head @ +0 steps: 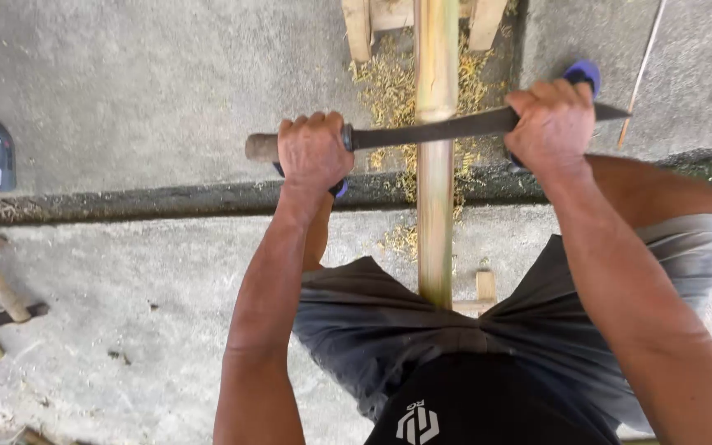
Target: The recorder is using a large knife to strip the outer bark or nodes from a bamboo pole.
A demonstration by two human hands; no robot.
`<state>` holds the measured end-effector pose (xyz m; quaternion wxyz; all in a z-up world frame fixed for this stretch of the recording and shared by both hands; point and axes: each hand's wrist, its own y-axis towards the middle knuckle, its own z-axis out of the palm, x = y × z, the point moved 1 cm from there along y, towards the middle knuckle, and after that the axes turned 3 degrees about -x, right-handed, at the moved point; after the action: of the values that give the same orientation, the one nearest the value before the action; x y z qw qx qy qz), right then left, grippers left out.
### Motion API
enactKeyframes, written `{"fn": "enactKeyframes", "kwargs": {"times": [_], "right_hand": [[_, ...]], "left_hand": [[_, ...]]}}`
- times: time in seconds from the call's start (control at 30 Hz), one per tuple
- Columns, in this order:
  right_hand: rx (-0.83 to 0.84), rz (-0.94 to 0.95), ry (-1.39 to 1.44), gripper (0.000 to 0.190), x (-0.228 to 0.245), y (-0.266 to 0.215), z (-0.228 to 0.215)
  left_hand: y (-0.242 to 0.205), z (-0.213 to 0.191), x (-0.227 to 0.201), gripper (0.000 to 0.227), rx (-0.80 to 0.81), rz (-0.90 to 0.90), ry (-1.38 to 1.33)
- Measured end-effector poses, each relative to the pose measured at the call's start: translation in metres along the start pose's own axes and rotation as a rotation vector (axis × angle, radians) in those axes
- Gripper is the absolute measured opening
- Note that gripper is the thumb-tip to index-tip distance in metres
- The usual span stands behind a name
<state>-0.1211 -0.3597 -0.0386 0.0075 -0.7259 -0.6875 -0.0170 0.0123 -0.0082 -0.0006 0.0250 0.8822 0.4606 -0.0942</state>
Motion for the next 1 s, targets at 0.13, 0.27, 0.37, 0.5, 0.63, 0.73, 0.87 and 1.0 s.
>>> {"fn": "enactKeyframes", "kwargs": {"times": [0.13, 0.27, 0.37, 0.5, 0.63, 0.73, 0.87, 1.0], "right_hand": [[-0.049, -0.058, -0.046, 0.005, 0.011, 0.009, -0.025], [-0.074, -0.028, -0.013, 0.018, 0.006, 0.016, -0.012], [-0.013, -0.021, -0.054, 0.016, 0.004, 0.021, -0.007], [0.109, -0.072, -0.235, 0.012, 0.014, 0.023, -0.033], [0.049, 0.017, 0.023, 0.01, 0.002, 0.008, 0.005], [0.018, 0.03, 0.113, 0.003, 0.006, 0.01, 0.0], [-0.045, 0.02, 0.086, 0.007, 0.002, 0.02, 0.006], [0.001, -0.025, 0.008, 0.009, 0.008, 0.01, 0.008]], "left_hand": [[0.0, 0.005, 0.002, 0.023, 0.194, -0.06, -0.038], [0.015, -0.007, 0.004, 0.018, -0.018, -0.014, 0.06], [0.01, -0.002, 0.004, 0.017, 0.087, -0.001, 0.048], [0.015, -0.011, 0.004, 0.009, -0.051, 0.009, 0.1], [0.004, -0.009, -0.003, 0.021, 0.246, -0.094, 0.007], [0.001, -0.03, -0.012, 0.004, 0.002, -0.003, 0.088], [0.016, -0.033, -0.013, 0.004, 0.045, -0.026, 0.09], [0.006, -0.033, -0.012, 0.019, 0.072, -0.076, 0.057]]}}
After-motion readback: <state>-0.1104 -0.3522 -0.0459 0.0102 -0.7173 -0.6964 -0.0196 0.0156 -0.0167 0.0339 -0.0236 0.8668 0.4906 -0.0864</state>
